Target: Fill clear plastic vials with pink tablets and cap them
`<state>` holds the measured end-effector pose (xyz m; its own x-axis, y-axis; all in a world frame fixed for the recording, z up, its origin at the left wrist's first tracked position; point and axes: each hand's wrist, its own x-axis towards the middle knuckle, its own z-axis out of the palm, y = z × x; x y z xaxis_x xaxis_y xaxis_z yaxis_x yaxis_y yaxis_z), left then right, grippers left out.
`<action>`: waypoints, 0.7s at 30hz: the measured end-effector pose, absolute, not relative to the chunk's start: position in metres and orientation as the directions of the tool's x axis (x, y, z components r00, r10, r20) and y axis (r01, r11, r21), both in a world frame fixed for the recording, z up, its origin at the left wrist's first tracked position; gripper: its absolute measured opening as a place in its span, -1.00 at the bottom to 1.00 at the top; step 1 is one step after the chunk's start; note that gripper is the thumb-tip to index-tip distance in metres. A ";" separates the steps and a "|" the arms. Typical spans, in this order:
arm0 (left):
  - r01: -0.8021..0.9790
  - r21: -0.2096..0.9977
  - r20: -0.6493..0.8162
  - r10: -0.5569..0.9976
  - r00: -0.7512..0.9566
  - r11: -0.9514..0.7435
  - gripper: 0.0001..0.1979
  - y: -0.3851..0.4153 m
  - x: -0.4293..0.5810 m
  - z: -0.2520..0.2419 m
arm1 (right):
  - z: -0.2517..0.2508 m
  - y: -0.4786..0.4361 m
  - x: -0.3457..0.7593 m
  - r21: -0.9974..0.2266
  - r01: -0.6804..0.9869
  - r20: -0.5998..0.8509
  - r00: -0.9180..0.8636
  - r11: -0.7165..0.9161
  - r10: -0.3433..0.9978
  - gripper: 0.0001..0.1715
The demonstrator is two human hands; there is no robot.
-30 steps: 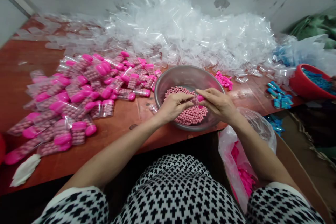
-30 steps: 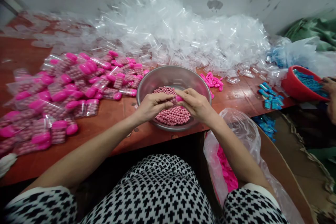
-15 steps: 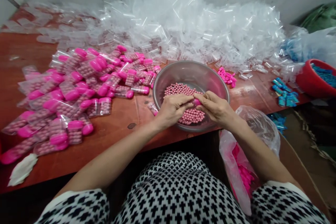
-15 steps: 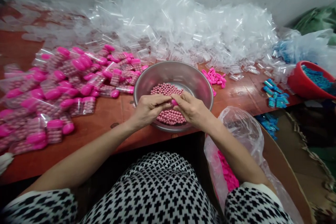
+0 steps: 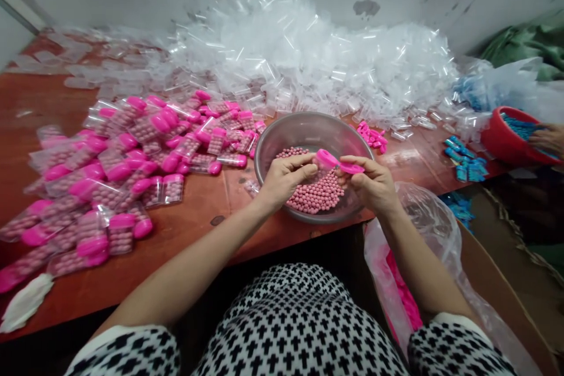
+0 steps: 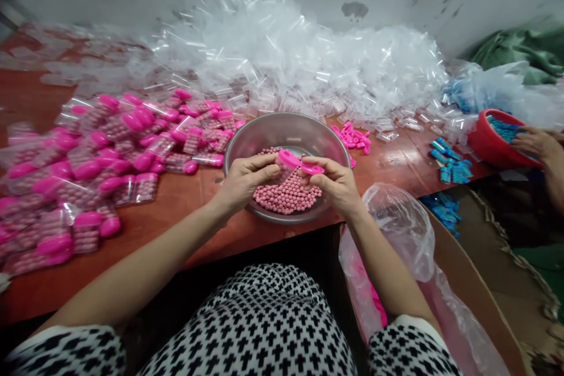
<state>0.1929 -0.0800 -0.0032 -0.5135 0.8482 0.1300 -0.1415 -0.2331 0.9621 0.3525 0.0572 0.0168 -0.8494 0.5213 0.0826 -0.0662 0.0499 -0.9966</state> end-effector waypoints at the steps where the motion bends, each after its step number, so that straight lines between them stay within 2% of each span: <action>1: -0.063 0.966 0.186 0.845 -0.501 -0.250 -0.63 -0.081 0.193 -0.003 | 0.016 0.058 0.351 -0.998 -0.067 0.059 -0.836 0.006 0.545 -0.39; 3: 0.107 0.952 0.304 0.837 -0.455 -0.287 -0.73 -0.081 0.194 -0.002 | 0.015 0.059 0.345 -0.996 -0.054 0.008 -0.841 -0.069 0.541 -0.39; 5: 0.235 0.920 0.387 0.820 -0.422 -0.313 -0.80 -0.081 0.195 -0.002 | 0.017 0.060 0.339 -0.985 -0.015 -0.066 -0.891 -0.174 0.450 -0.35; 8: 0.311 0.895 0.432 0.799 -0.418 -0.321 -0.84 -0.081 0.197 -0.004 | 0.021 0.060 0.334 -0.926 0.100 -0.187 -0.959 -0.364 0.212 -0.32; 11: 0.332 0.891 0.435 0.793 -0.426 -0.310 -0.84 -0.081 0.198 -0.007 | 0.022 0.059 0.333 -0.868 0.163 -0.236 -0.967 -0.469 0.099 -0.39; 16: 0.415 0.861 0.474 0.764 -0.439 -0.296 -0.83 -0.083 0.200 -0.007 | 0.017 0.054 0.325 -0.829 0.129 -0.243 -0.960 -0.544 0.142 -0.48; 21: 0.517 0.830 0.479 0.745 -0.465 -0.210 -0.81 -0.085 0.198 -0.005 | 0.012 0.046 0.313 -0.803 0.105 -0.265 -0.945 -0.587 0.194 -0.55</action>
